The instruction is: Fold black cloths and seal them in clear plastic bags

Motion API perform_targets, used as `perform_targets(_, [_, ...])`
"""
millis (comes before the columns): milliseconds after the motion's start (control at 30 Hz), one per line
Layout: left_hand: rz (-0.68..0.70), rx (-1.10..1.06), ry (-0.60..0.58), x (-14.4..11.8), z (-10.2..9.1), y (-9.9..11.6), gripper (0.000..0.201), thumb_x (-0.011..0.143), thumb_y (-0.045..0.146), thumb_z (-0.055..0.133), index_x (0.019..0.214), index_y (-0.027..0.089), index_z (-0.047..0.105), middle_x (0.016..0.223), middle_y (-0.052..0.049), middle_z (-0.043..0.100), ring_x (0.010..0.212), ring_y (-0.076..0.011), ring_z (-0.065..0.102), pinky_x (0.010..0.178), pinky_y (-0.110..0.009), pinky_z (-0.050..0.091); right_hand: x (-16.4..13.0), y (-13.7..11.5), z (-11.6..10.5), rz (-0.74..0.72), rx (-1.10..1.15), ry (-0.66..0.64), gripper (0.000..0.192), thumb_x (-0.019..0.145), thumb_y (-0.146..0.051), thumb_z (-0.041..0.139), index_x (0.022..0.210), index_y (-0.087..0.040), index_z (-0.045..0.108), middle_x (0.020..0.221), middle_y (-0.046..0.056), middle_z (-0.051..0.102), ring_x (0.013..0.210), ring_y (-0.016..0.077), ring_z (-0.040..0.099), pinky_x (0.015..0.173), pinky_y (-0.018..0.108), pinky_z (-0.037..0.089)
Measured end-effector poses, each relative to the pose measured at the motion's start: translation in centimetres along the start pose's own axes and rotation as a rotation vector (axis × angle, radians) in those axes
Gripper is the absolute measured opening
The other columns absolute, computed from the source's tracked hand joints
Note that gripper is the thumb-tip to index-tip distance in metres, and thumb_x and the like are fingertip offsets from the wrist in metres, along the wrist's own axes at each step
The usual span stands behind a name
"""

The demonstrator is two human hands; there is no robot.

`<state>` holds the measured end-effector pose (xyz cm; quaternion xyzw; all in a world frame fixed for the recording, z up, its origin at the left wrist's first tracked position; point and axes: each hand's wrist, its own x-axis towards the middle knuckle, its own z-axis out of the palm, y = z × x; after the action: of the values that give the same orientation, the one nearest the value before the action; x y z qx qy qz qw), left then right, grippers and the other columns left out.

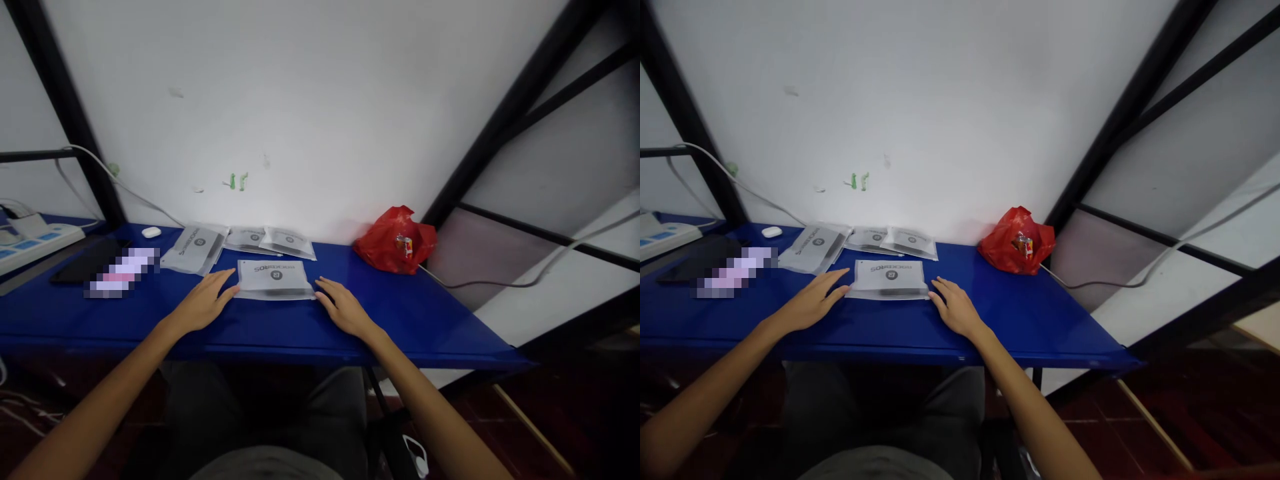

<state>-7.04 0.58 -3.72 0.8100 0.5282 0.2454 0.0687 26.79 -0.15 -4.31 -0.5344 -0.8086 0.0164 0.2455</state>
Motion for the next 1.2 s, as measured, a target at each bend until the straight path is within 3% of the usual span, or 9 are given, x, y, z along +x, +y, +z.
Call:
perform_targets(167, [-0.06,0.08,-0.097,-1.0,1.2,-1.2,0.062,0.089,0.059,0.032,0.131,0.018,0.048,0.142,-0.012,0.041,0.134,-0.03,0.032,0.107,-0.048,0.028,-0.9,0.9,0.7,0.047,-0.018,-0.077,0.051,0.091,-0.047,0.039,0.127,-0.014,0.054,0.138,0.015,0.046,0.131,0.0279,0.039,0.109,0.048,0.031])
perform_targets(367, [-0.04,0.104,-0.066,-1.2,1.6,-1.3,0.06,0.089,0.058,0.033,0.131,0.018,0.048,0.142,-0.012,0.041,0.133,-0.0297,0.033,0.107,-0.048,0.028,-0.8,0.8,0.9,0.045,-0.002,-0.051,0.047,0.091,-0.045,0.041,0.127,-0.017,0.055,0.137,0.014,0.047,0.13,0.0278,0.04,0.108,0.05,0.032])
perform_targets(1000, [-0.065,0.115,-0.124,-1.3,1.1,-1.0,0.07,0.084,0.066,0.033,0.133,0.019,0.046,0.145,-0.012,0.037,0.134,-0.0311,0.03,0.106,-0.047,0.027,-0.8,0.8,1.0,0.046,-0.005,-0.045,0.047,0.092,-0.046,0.037,0.126,-0.018,0.056,0.136,0.013,0.049,0.129,0.0272,0.041,0.108,0.049,0.032])
perform_targets(1200, [-0.085,0.077,-0.081,-1.1,0.9,-0.8,0.065,0.085,0.065,0.033,0.128,0.02,0.052,0.142,-0.011,0.042,0.132,-0.0309,0.034,0.105,-0.048,0.029,-0.6,0.8,0.8,0.056,0.022,-0.028,0.044,0.092,-0.043,0.039,0.121,-0.016,0.059,0.132,0.014,0.053,0.127,0.0264,0.045,0.106,0.048,0.034])
